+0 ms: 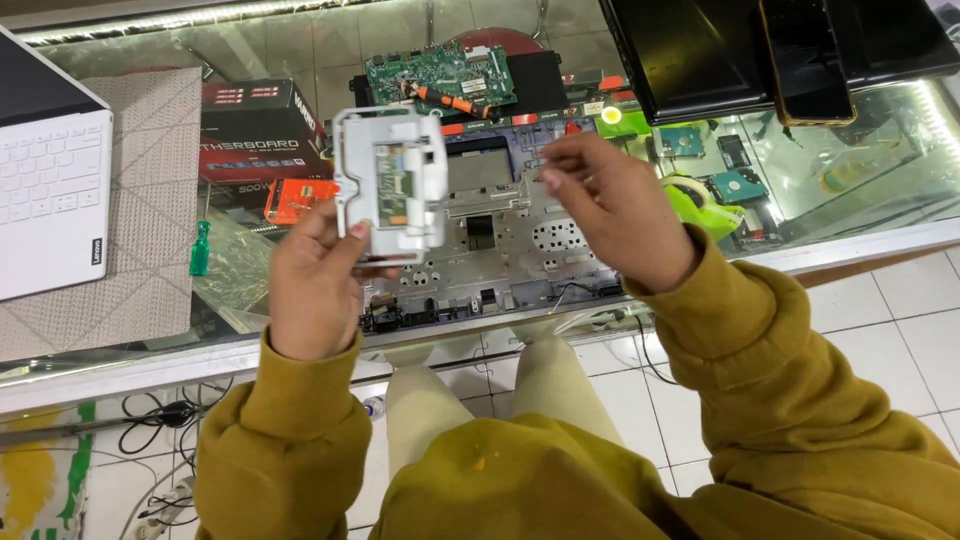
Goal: The person cleans the laptop chassis and the motherboard with a brush before carefully aligning and installing the motherboard into the laptop frame.
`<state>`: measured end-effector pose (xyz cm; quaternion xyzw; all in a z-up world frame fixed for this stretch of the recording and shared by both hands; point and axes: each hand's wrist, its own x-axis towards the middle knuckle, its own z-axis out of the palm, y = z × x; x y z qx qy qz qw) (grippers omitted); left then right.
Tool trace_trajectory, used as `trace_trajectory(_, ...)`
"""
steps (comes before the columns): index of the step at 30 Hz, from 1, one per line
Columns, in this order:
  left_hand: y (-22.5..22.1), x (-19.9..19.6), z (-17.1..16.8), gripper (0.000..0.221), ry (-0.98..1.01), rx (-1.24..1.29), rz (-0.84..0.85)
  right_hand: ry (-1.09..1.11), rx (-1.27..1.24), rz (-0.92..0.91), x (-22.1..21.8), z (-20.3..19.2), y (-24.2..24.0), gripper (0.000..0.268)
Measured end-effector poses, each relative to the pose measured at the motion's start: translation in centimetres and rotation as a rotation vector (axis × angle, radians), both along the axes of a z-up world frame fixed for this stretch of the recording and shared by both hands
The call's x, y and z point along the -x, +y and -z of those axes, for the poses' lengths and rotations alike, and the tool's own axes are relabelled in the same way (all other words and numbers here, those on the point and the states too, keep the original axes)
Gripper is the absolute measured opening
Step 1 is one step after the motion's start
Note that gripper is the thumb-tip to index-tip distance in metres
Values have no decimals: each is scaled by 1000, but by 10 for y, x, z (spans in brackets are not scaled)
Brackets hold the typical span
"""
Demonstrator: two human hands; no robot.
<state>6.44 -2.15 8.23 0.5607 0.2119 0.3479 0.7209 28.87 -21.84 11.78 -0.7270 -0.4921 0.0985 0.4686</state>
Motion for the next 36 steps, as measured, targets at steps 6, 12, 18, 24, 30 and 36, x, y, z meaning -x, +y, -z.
trace_trajectory(6,60,8,36,41,434,-356,10,-509,531,183,-44,56,-10,42)
trace_trajectory(12,85,-1,66,40,855,-816,-79,-527,576,211,-37,47,-1,50)
trace_trajectory(18,55,-1,49,29,701,-1420,-383,-490,599,221,-49,66,0,50)
trace_trajectory(24,-8,-48,29,24,397,-1618,85,-186,423,183,-55,52,-11,58)
trace_trajectory(30,-1,-75,49,21,500,-1753,136,640,-326,61,-32,47,-24,60)
trace_trajectory(36,7,-72,56,11,475,-1737,39,515,-485,88,-8,49,-24,23)
